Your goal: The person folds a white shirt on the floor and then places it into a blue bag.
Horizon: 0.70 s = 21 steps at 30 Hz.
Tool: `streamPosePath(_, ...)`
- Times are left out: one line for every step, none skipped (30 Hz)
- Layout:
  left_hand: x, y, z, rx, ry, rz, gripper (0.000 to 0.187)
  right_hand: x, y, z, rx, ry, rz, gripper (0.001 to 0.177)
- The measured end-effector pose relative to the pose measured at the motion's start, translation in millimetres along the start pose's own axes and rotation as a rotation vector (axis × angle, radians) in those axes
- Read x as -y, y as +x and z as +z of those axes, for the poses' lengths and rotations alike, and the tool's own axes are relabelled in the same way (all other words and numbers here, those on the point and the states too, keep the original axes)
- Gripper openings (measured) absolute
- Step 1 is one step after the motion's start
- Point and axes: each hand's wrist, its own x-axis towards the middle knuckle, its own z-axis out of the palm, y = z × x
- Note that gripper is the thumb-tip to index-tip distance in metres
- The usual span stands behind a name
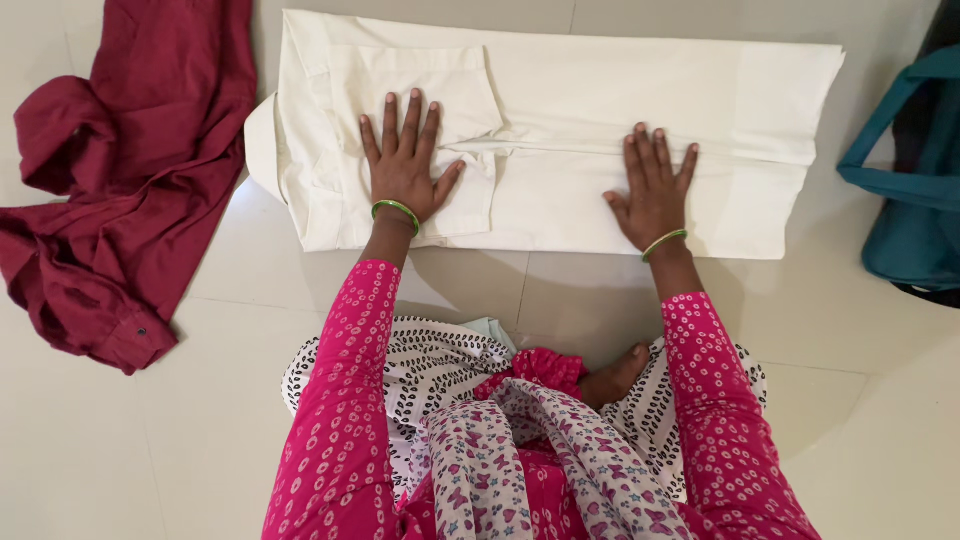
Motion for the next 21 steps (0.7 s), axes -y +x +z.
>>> streamPosePath(0, -1, 1, 0.003, 0.001, 0.000, 0.081, -2, -1, 0, -0.023, -0.004, 0.024, 0.083)
streamPosePath(1, 0, 1, 0.000, 0.001, -0.003, 0.082, -8, -1, -3, -0.049, -0.010, 0.042, 0.082)
streamPosePath(1, 0, 0, -0.009, 0.002, 0.000, 0.082, -16, -3, -6, -0.075, -0.017, 0.060, 0.082)
streamPosePath(2, 0, 1, -0.016, 0.002, 0.004, 0.082, -26, -5, -10, -0.091, -0.022, 0.112, 0.081)
streamPosePath(2, 1, 1, -0.024, 0.002, 0.008, 0.082, -37, -8, -15, -0.106, -0.027, 0.164, 0.079)
streamPosePath(2, 1, 2, -0.026, 0.000, 0.007, 0.082, -48, -12, -20, -0.122, -0.033, 0.217, 0.078)
streamPosePath(1, 0, 2, -0.028, -0.001, 0.006, 0.082, -57, -16, -25, -0.131, -0.047, 0.277, 0.077)
streamPosePath(2, 1, 2, -0.031, -0.001, 0.007, 0.082, -66, -20, -30, -0.141, -0.060, 0.337, 0.076)
streamPosePath(2, 1, 2, -0.029, 0.000, 0.003, 0.082, -70, -21, -32, -0.152, -0.072, 0.398, 0.075)
streamPosePath(2, 1, 2, -0.023, -0.001, 0.000, 0.082, -71, -23, -30, -0.160, -0.058, 0.419, 0.074)
streamPosePath(2, 0, 3, -0.017, -0.001, -0.002, 0.081, -71, -24, -29, -0.169, -0.044, 0.440, 0.073)
streamPosePath(2, -1, 4, -0.023, 0.000, 0.002, 0.082, -71, -25, -28, -0.176, -0.031, 0.461, 0.072)
streamPosePath(2, 0, 4, -0.029, 0.001, 0.007, 0.082, -71, -26, -27, -0.171, -0.031, 0.465, 0.073)
streamPosePath(2, -1, 4, -0.035, 0.000, 0.011, 0.082, -71, -27, -26, -0.165, -0.033, 0.470, 0.073)
streamPosePath(2, -3, 4, -0.033, 0.000, 0.007, 0.082, -71, -29, -25, -0.160, -0.036, 0.475, 0.074)
streamPosePath(2, -3, 4, -0.035, -0.002, 0.011, 0.081, -71, -32, -25, -0.158, -0.037, 0.469, 0.074)
streamPosePath(1, -2, 4, -0.036, -0.004, 0.015, 0.081, -72, -37, -25, -0.156, -0.039, 0.462, 0.074)
streamPosePath(1, -2, 4, -0.035, 0.002, 0.017, 0.081, -72, -41, -24, -0.151, -0.036, 0.456, 0.075)
streamPosePath(1, 0, 4, -0.033, 0.008, 0.019, 0.081, -74, -46, -26, -0.147, -0.040, 0.478, 0.075)
streamPosePath(1, 0, 4, -0.029, 0.015, 0.018, 0.081, -77, -50, -27, -0.139, -0.041, 0.498, 0.076)
streamPosePath(2, 1, 4, -0.027, 0.013, 0.023, 0.082, -79, -52, -29, -0.131, -0.042, 0.518, 0.077)
